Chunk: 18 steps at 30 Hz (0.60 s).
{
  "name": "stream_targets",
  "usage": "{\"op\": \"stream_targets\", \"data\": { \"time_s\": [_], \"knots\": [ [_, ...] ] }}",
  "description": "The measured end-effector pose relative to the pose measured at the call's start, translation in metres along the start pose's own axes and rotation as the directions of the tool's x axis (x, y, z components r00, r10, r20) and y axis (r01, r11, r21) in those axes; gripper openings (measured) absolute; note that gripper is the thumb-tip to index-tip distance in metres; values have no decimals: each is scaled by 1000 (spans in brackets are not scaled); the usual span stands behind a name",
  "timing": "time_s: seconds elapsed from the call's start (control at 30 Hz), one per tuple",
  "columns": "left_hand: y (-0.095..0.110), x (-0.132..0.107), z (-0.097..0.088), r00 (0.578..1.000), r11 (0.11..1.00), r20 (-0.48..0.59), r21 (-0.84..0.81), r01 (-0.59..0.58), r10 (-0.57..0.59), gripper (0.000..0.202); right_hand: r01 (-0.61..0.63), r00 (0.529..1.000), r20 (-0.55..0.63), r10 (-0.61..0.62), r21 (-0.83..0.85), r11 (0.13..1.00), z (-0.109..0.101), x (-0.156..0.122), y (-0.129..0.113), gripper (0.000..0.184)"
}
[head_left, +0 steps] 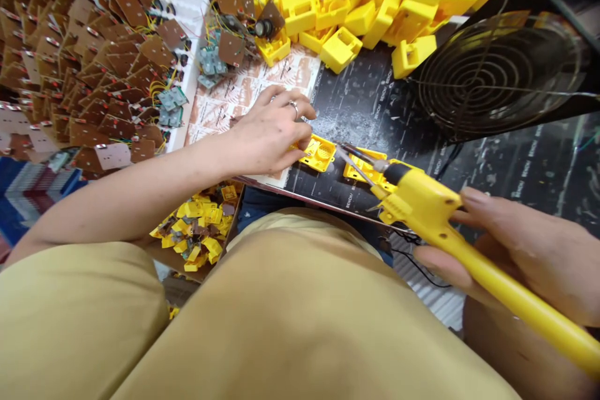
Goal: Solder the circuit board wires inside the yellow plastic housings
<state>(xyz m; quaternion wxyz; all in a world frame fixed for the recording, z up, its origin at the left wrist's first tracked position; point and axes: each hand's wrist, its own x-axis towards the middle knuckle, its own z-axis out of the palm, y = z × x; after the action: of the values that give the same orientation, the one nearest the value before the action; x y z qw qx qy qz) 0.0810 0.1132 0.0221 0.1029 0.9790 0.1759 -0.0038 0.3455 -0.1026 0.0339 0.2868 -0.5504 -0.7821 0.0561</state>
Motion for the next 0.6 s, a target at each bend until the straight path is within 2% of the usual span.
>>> {"op": "stream_targets", "data": {
  "time_s": [0.17,0.33,0.47,0.6],
  "knots": [
    [0,6,2,999,999,-22,22,-23,23,19,116,992,40,-120,89,989,5,30,-20,57],
    [3,12,-4,999,998,33,57,-18,16,21,181,982,30,-185,104,978,8,45,-20,39],
    [6,16,-9,997,999,73,43,10,-13,22,247,968,15,-250,109,963,11,50,-14,40],
    [7,18,-9,996,1000,86,27,16,-18,21,242,965,79,-252,120,963,8,55,-18,42]
  ]
}}
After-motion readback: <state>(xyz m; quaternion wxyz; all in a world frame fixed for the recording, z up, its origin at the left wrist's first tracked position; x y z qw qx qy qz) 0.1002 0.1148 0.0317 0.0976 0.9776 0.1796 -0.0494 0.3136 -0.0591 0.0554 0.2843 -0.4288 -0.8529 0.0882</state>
